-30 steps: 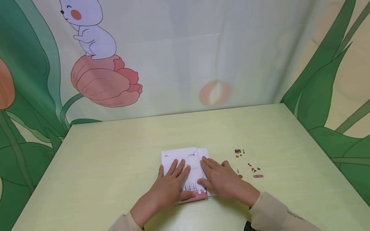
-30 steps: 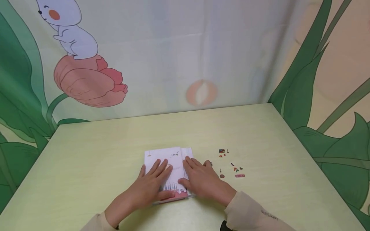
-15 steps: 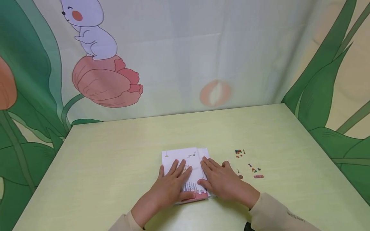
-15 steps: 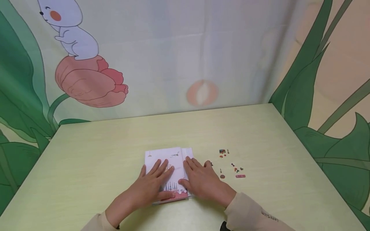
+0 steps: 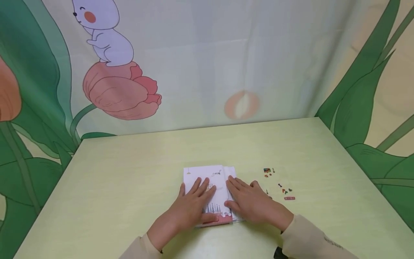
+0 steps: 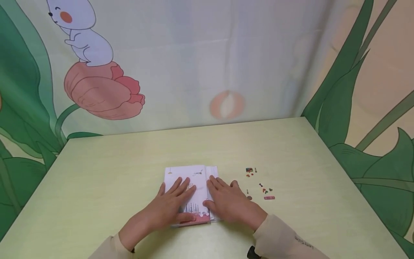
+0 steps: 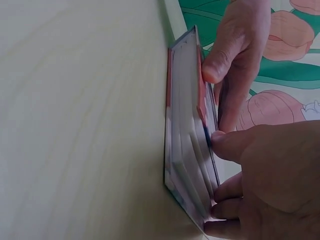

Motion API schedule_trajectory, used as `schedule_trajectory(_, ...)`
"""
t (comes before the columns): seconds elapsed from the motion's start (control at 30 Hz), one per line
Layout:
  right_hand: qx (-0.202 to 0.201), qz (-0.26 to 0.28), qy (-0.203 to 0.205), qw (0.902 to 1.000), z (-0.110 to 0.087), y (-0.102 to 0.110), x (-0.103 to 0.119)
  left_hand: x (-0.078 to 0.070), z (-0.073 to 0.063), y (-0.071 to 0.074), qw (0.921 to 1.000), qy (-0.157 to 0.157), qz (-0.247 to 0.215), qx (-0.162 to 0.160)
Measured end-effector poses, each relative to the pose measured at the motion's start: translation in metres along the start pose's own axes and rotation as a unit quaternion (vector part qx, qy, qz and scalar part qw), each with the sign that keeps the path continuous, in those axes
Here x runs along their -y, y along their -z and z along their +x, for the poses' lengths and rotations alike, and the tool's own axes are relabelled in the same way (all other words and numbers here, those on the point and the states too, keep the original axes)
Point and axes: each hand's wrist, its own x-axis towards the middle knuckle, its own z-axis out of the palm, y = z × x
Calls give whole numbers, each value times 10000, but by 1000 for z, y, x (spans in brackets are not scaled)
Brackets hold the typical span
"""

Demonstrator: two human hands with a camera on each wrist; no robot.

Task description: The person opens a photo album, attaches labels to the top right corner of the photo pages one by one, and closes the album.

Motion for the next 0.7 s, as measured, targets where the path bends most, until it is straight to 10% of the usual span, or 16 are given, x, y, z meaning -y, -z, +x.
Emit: schedule_trajectory(0.7, -151, 335, 178, 9992, 2, 1, -7, 2, -1, 4, 9998, -37, -129, -124)
